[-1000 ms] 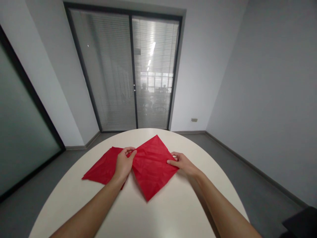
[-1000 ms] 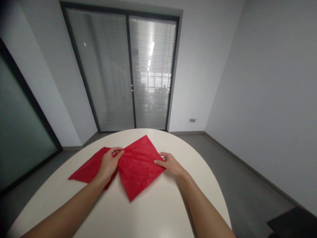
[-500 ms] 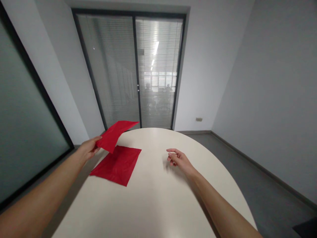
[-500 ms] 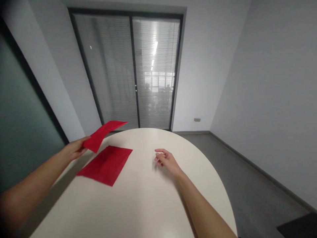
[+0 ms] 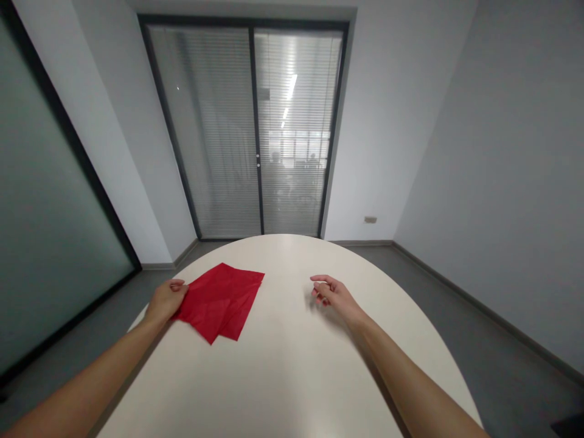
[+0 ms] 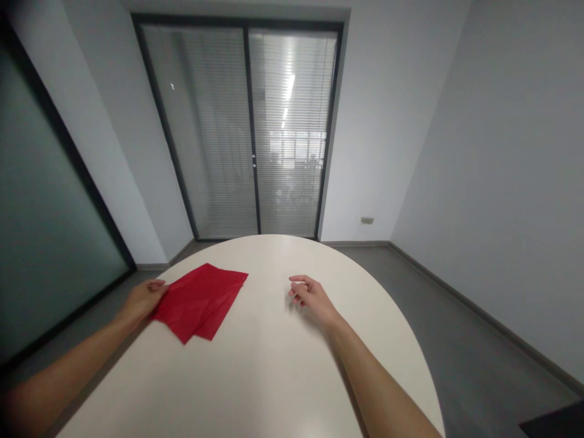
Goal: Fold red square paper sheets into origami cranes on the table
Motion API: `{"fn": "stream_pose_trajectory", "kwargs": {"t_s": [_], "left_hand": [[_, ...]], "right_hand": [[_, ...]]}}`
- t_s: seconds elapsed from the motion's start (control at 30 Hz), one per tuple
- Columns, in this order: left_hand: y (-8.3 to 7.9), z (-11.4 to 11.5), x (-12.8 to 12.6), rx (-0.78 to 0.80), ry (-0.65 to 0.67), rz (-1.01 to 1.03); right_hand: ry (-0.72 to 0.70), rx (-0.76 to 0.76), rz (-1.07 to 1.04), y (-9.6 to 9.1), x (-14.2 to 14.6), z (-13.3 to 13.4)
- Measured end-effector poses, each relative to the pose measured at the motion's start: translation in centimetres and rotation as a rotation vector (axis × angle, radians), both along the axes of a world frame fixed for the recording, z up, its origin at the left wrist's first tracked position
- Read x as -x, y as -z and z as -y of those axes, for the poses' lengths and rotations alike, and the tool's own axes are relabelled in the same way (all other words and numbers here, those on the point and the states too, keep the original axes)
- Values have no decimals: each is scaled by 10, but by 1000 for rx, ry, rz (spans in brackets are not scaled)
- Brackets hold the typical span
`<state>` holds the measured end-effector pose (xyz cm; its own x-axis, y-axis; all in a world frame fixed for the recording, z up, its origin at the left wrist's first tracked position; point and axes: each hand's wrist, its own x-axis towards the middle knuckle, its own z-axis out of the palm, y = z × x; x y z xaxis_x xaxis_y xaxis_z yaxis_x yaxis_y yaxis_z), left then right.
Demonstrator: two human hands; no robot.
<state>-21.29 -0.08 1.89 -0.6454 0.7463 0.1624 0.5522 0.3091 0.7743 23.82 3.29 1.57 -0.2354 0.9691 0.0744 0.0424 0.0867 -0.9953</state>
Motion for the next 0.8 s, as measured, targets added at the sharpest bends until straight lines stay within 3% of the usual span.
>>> {"fn": "stream_pose_trajectory", "kwargs": {"t_s": [0.07,0.17,0.27,0.43,0.7,0.8], "left_hand": [[2,7,-10,22,57,-197],[6,25,-39,-34,312,-556],[12,45,-75,40,492,-703],[9,61,-107,156,522,-738],[-30,49,-125,248,470,-849],[-36,44,-140,300,489,-831]], "right_hand": [[-8,-6,5,2,0,-1],[-26,-17,11,4,-1,-1],[-28,-23,10,4,0,0],[-24,-29,7,3,0,2],[-17,-23,-3,4,1,2],[-21,-27,-1,4,1,1]]}}
